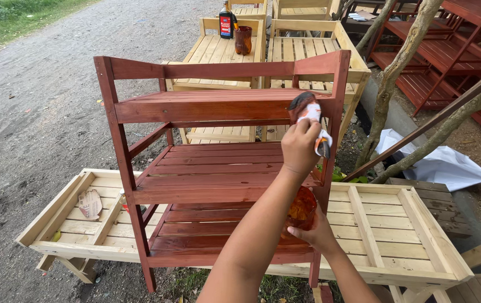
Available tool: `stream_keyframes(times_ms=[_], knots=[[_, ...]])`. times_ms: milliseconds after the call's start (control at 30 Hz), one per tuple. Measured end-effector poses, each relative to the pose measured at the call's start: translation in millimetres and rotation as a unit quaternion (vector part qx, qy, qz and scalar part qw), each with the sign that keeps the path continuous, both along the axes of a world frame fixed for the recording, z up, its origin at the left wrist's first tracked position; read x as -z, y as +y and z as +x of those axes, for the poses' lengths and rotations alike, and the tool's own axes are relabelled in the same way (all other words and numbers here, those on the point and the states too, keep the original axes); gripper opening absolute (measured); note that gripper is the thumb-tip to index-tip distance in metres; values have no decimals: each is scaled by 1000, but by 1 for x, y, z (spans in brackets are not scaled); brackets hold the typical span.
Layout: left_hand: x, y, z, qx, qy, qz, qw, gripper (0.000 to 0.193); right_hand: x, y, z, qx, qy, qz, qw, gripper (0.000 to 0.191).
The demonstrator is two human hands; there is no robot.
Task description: The person applies reddish-brown wood stain to a slatted wooden shelf unit outdoors, holding a cut plastic bottle of stain in one hand and a brush in the other. They brush stain across the shelf boards, rails and edges, dipping the brush into the bottle between passes and working over different surfaces of the unit.
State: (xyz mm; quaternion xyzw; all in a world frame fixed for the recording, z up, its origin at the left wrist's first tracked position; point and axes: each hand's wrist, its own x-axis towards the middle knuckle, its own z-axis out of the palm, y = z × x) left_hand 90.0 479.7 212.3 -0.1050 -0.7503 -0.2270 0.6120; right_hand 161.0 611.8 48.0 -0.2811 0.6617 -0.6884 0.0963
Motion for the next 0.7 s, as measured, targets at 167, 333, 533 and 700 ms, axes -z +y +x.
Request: stream_keyframes(times_ms=[167,333,533,700], knots=[[-4,48,-21,106,-27,89,990,28,-1,7,0,32,9,100,994,105],[7,-25,0,219,15,322,921,22,-3,5,0,26,6,55,998,108],[28,-125,56,210,-2,433,877,25,-9,3,2,32,46,78,995,124],[17,-87,22,232,-33,432,871,28,-14,-1,5,36,52,76,995,126]])
